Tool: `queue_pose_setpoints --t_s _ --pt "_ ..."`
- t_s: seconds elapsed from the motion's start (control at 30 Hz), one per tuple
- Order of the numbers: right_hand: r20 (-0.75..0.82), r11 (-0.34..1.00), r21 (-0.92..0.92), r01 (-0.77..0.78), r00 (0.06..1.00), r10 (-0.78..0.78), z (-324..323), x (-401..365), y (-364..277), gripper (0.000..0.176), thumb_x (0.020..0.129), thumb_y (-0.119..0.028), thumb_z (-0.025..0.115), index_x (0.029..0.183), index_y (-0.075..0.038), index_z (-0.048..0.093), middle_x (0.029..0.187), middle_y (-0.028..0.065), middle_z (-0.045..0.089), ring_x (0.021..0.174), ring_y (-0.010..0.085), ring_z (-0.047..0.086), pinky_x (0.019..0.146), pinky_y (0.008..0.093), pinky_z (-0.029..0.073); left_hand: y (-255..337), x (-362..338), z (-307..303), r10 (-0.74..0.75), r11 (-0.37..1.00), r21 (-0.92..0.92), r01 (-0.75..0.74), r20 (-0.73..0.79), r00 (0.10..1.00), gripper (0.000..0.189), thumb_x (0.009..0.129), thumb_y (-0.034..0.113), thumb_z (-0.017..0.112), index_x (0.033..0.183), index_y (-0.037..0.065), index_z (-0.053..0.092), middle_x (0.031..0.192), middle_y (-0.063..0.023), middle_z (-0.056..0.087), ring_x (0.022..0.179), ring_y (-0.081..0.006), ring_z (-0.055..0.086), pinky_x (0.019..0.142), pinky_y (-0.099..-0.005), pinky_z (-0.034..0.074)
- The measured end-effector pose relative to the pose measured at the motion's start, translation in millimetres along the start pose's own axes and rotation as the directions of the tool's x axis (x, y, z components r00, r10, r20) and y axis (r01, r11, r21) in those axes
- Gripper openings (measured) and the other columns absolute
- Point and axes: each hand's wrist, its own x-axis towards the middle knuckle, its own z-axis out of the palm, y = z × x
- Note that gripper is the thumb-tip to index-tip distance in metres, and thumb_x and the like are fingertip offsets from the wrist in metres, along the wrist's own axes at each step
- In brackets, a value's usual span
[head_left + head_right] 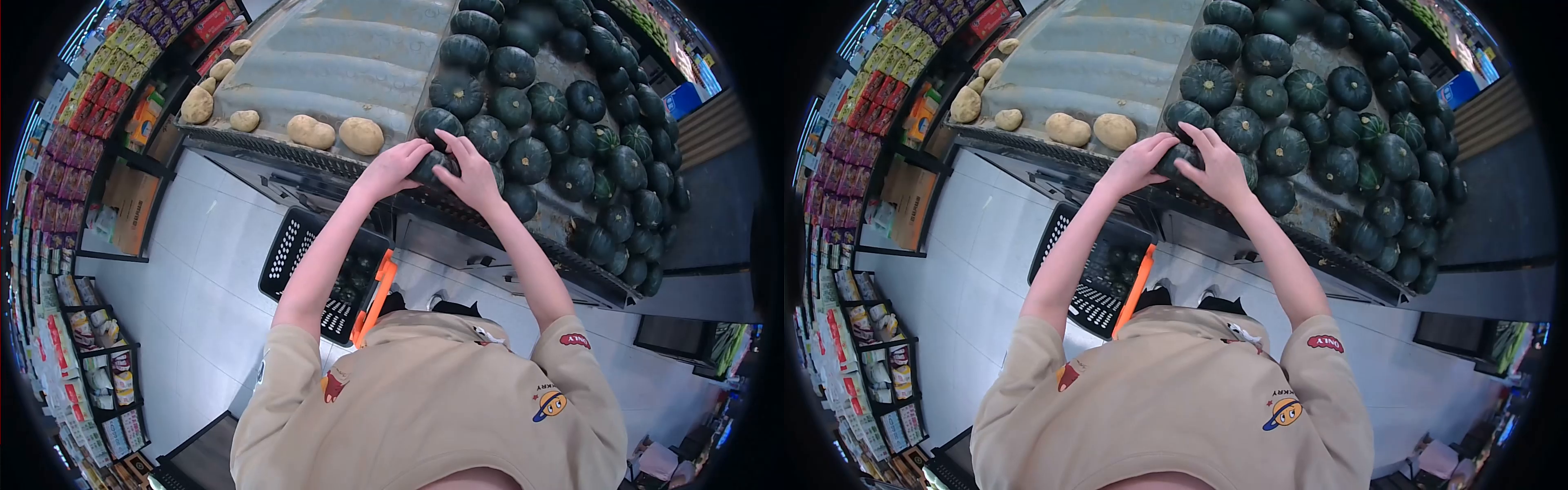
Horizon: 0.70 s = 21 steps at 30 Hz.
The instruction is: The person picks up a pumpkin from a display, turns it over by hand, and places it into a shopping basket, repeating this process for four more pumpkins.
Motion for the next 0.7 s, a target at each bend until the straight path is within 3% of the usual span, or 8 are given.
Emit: queue_pose_setpoints --t_s 0.07,0.2,0.33,0.4,0.47,0.53,0.57,0.7 --pt "0.059 0.975 -0.215 0.053 0.997 -0.041 -3.3 12.9 15.9 0.046 0.078 -0.020 0.065 0.123 -0.021 0.054 0.085 0.0090 0.051 0.075 0.0261 0.057 0.066 0.0375 0.049 -2.1 1.2 1.5 0.032 0.999 0.018 -0.032 -0.009 0.999 0.069 0.058 0.007 0.077 0.119 0.005 0.045 0.121 -0.0116 0.050 0.113 -0.0302 0.050 0.091 -0.0376 0.046" --pt "0.155 0.958 -0.281 0.050 0.988 -0.006 -12.9 35.3 27.5 0.040 0.080 -0.017 0.063 0.118 -0.026 0.058 0.082 0.0068 0.049 0.072 0.0238 0.057 0.065 0.0351 0.050 18.8 2.7 -15.5 0.126 0.981 0.145 -0.132 0.050 0.991 0.069 0.058 0.007 0.077 0.119 0.006 0.046 0.120 -0.0096 0.050 0.113 -0.0287 0.050 0.090 -0.0367 0.047" --pt "0.174 0.933 -0.347 0.092 0.984 -0.032 -17.0 37.8 27.3 0.042 0.078 -0.017 0.065 0.118 -0.028 0.058 0.085 0.0047 0.049 0.076 0.0215 0.058 0.066 0.0334 0.051 37.1 -11.4 -28.0 0.131 0.975 0.199 -0.099 -0.153 0.980 0.064 0.059 0.005 0.076 0.117 0.007 0.049 0.119 -0.0095 0.051 0.109 -0.0295 0.052 0.091 -0.0365 0.047" --pt "0.137 0.930 -0.346 0.127 0.987 -0.084 -16.4 35.8 25.0 0.044 0.075 -0.017 0.068 0.117 -0.027 0.058 0.096 0.0056 0.050 0.087 0.0230 0.057 0.071 0.0353 0.050 40.9 -22.7 -21.9 -0.183 0.980 -0.149 0.129 -0.438 0.880 0.059 0.059 0.004 0.076 0.112 0.006 0.049 0.112 -0.0118 0.053 0.105 -0.0308 0.053 0.088 -0.0335 0.048" --pt "0.119 0.929 -0.341 0.145 0.987 -0.110 -11.4 29.4 25.5 0.046 0.073 -0.017 0.069 0.116 -0.026 0.057 0.102 0.0063 0.050 0.092 0.0243 0.056 0.074 0.0366 0.049 44.4 -31.6 -3.3 -0.374 0.920 -0.294 0.258 -0.470 0.800 0.052 0.066 0.005 0.075 0.111 0.006 0.049 0.107 -0.0111 0.056 0.098 -0.0265 0.058 0.084 -0.0298 0.048" --pt "0.104 0.925 -0.339 0.172 0.984 -0.145 -8.0 24.9 24.2 0.047 0.071 -0.017 0.071 0.116 -0.026 0.057 0.108 0.0070 0.050 0.096 0.0257 0.055 0.078 0.0379 0.048 56.8 -30.8 3.3 -0.733 0.456 -0.880 0.130 -0.289 0.616 0.043 0.074 0.009 0.073 0.111 0.006 0.049 0.105 -0.0078 0.057 0.093 -0.0180 0.060 0.077 -0.0276 0.051" --pt "0.118 0.927 -0.328 0.181 0.982 -0.149 -6.8 21.2 23.3 0.049 0.071 -0.017 0.071 0.117 -0.025 0.057 0.111 0.0073 0.050 0.097 0.0262 0.055 0.080 0.0384 0.047 65.8 -33.9 6.3 -0.851 0.140 -0.983 0.122 -0.057 0.521 0.037 0.080 0.013 0.069 0.110 0.005 0.050 0.104 -0.0056 0.057 0.089 -0.0124 0.061 0.069 -0.0259 0.054" --pt "0.132 0.928 -0.282 0.244 0.968 -0.214 4.3 11.6 21.7 0.043 0.068 -0.012 0.067 0.110 -0.017 0.059 0.114 0.0078 0.052 0.100 0.0265 0.054 0.082 0.0378 0.044 86.4 -33.4 8.1 -0.859 -0.044 -0.999 0.016 0.046 0.509 0.032 0.082 0.016 0.067 0.108 0.006 0.051 0.103 -0.0056 0.058 0.088 -0.0114 0.061 0.067 -0.0252 0.054"
